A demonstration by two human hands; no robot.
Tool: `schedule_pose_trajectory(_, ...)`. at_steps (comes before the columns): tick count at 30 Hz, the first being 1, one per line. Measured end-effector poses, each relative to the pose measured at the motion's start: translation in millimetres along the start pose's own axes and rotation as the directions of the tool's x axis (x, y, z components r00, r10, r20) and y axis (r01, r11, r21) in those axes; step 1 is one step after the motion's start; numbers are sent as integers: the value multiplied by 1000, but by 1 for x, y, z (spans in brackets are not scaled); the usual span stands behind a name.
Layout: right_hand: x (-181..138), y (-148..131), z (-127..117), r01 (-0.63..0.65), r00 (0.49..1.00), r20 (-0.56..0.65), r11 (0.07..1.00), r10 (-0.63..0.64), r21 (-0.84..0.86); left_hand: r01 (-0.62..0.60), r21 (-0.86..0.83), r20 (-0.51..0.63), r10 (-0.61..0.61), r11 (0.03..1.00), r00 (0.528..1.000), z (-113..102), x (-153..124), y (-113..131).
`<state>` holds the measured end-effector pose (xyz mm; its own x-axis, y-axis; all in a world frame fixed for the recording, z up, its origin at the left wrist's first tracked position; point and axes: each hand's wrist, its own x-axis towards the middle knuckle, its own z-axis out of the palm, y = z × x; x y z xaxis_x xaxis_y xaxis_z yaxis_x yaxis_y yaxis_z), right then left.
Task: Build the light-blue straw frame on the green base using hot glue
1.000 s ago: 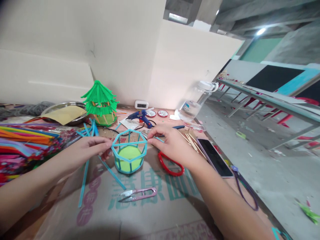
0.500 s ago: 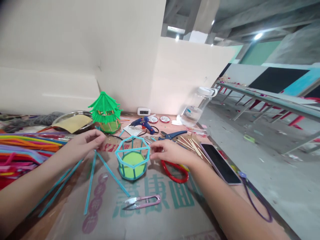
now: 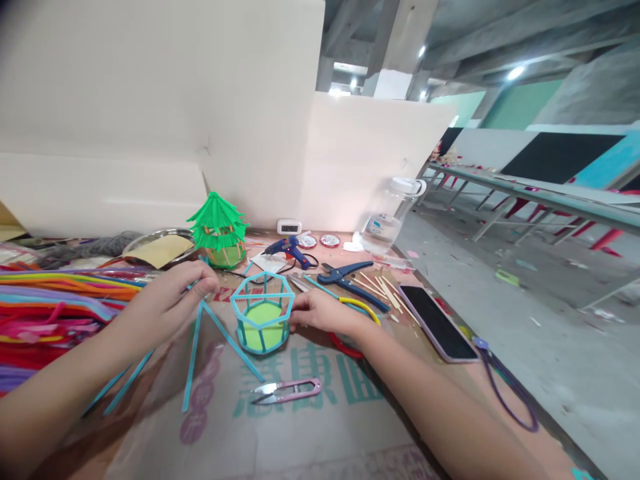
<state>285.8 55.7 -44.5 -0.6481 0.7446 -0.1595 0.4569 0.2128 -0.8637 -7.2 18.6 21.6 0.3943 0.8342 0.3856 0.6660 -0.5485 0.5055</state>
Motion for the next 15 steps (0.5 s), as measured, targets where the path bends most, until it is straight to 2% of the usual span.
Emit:
schedule_pose_trajectory(5,7,12,6,44,999,17,995,-46,91,-114,51,2,114,992,994,1,-8,13)
schedule_pose_trajectory(8,9,14,4,57,995,68,984,-69,170,-139,58,-57,142,989,988,1,-10,23)
schedule_pose_trajectory(12,7,10,0,84,994,55,986,-92,143,-225,76,-95,232,971,968,4,2,39)
schedule_pose_trajectory(15,5,8,0,88,995,43,989,-94,116,-317,162,-97,335,934,937,9,12,47)
